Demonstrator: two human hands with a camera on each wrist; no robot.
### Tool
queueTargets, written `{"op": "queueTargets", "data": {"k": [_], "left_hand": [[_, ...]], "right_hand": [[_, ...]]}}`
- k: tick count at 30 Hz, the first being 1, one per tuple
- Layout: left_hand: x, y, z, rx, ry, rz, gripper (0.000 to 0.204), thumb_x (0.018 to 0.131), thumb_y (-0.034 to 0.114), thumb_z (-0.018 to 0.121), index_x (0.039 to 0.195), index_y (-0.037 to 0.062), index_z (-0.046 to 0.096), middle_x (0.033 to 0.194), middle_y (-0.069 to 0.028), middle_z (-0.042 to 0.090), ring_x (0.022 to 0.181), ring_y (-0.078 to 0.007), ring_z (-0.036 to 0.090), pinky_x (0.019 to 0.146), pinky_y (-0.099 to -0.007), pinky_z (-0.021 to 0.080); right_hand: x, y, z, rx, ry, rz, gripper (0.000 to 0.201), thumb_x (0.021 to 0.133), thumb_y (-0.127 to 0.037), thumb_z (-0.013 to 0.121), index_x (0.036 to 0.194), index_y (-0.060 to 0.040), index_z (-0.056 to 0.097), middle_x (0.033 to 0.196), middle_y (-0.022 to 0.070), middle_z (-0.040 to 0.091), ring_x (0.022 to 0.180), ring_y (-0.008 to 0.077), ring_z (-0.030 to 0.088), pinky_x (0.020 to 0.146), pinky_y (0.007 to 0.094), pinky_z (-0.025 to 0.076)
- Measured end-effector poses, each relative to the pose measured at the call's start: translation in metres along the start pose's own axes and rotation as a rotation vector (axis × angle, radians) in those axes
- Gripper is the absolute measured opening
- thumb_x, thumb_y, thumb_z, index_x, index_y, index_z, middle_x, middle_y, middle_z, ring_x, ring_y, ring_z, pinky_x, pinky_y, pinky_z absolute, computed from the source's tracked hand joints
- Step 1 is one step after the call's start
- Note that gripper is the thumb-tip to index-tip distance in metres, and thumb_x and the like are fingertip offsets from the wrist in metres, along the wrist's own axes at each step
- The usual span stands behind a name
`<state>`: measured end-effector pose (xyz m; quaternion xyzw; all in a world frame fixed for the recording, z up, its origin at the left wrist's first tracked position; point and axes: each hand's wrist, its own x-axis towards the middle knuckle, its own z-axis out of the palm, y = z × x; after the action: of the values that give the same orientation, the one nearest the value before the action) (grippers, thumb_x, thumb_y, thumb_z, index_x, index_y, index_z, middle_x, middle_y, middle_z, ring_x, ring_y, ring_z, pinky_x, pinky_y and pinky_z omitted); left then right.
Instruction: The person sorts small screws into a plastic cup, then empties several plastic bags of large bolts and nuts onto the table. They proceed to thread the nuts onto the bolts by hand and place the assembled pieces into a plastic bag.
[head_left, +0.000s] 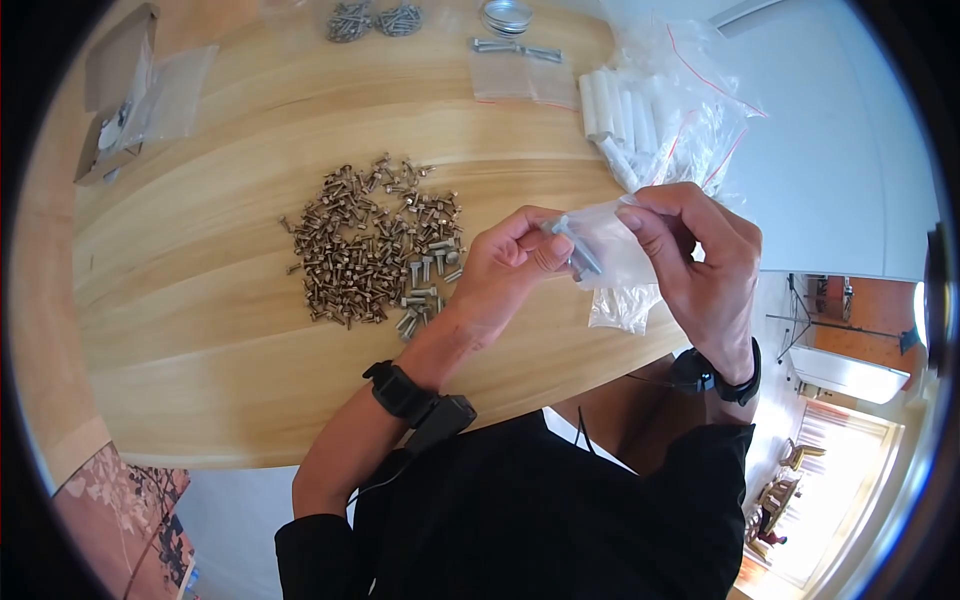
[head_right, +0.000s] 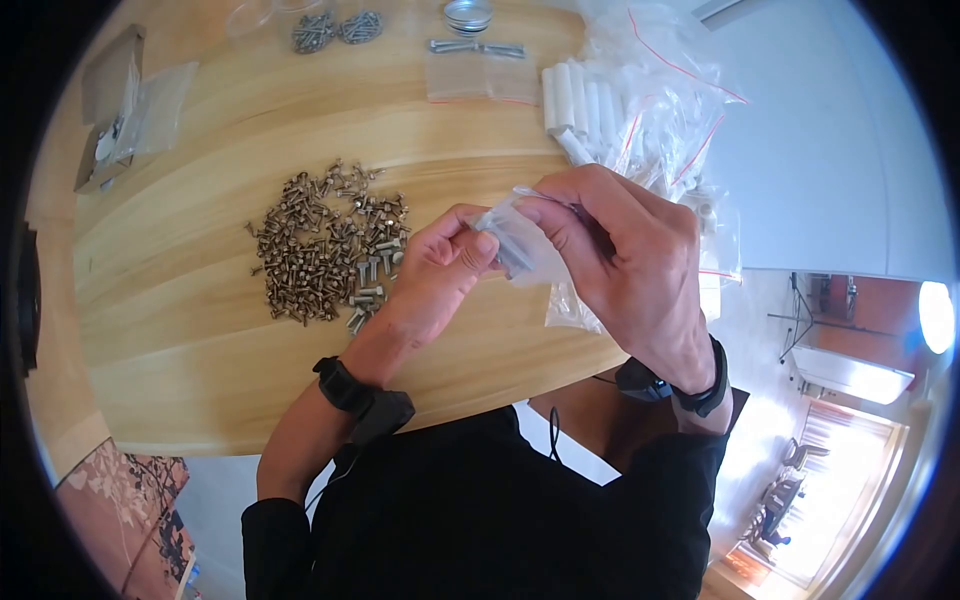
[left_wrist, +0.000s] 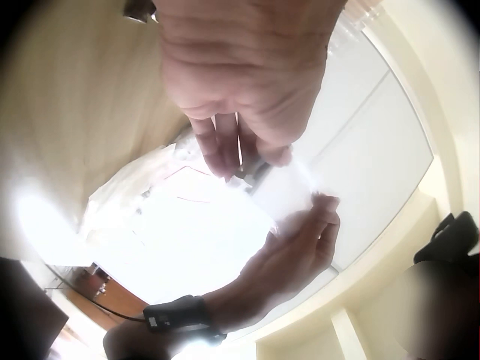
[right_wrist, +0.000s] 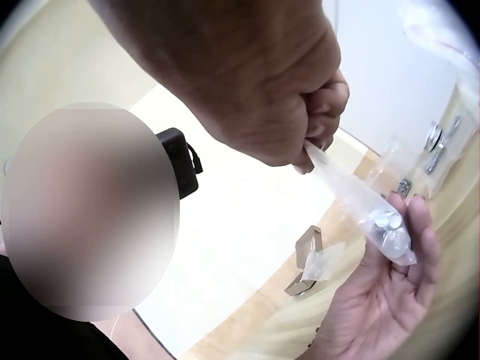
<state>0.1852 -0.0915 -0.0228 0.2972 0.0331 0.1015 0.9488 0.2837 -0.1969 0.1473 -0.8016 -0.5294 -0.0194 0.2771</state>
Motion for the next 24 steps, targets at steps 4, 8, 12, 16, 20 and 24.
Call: {"op": "queueTargets", "data": {"k": [4,8,12,16,20,24], "left_hand": [[-0.002,0.001,0.005,0.028,0.017,0.083,0.028,0.104,0.019,0.064,0.124,0.0009,0.06,0.116,-0.0093,0.07,0.106,-0.0166,0.068,0.099,-0.0351,0.054],[-0.002,-0.002,0.002,-0.137,-0.002,0.048,0.028,0.103,0.019,0.065,0.125,0.0015,0.058,0.115,-0.008,0.069,0.106,-0.0164,0.067,0.098,-0.0362,0.055],[-0.007,0.008,0.009,-0.005,-0.026,0.036,0.034,0.097,0.014,0.073,0.125,0.0024,0.057,0.116,-0.0084,0.068,0.108,-0.0178,0.067,0.098,-0.0378,0.055],[0.002,0.027,0.027,0.312,0.05,0.291,0.042,0.088,0.008,0.08,0.123,0.0034,0.057,0.115,-0.0105,0.068,0.106,-0.0239,0.068,0.097,-0.0384,0.054],[-0.008,0.07,0.041,1.355,-0.038,0.562,0.04,0.086,0.007,0.077,0.121,0.0036,0.059,0.102,-0.0143,0.07,0.095,-0.0354,0.069,0.084,-0.0411,0.055],[0.005,0.107,0.048,1.564,-0.178,0.292,0.018,0.09,0.009,0.069,0.107,0.0031,0.066,0.088,-0.017,0.072,0.084,-0.0389,0.07,0.072,-0.0423,0.055]], "right_hand": [[-0.003,-0.007,-0.001,-0.013,0.003,0.07,0.008,0.091,-0.003,0.076,0.097,-0.0014,0.072,0.064,0.0072,0.062,0.051,0.0118,0.054,0.049,0.0261,0.041],[-0.011,-0.006,0.004,-0.001,0.001,0.135,0.007,0.091,-0.004,0.076,0.097,-0.0023,0.072,0.06,0.0049,0.059,0.049,0.01,0.052,0.048,0.0258,0.04],[-0.009,-0.006,0.0,-0.019,0.038,0.136,0.007,0.091,-0.005,0.077,0.095,-0.0033,0.072,0.06,0.0038,0.059,0.049,0.0096,0.051,0.047,0.0259,0.039],[-0.004,-0.004,-0.001,-0.015,-0.113,-0.047,0.011,0.087,-0.009,0.08,0.093,-0.0056,0.071,0.065,0.0064,0.064,0.05,0.0196,0.059,0.048,0.0314,0.044],[0.0,0.011,0.007,0.035,-0.219,-0.223,0.016,0.085,-0.014,0.081,0.091,-0.0061,0.068,0.073,0.0061,0.066,0.06,0.0282,0.064,0.053,0.0357,0.049],[-0.012,0.019,0.014,0.071,-0.004,-0.209,0.018,0.084,-0.011,0.081,0.091,-0.0044,0.066,0.077,0.0083,0.067,0.063,0.0278,0.065,0.055,0.0353,0.05]]}}
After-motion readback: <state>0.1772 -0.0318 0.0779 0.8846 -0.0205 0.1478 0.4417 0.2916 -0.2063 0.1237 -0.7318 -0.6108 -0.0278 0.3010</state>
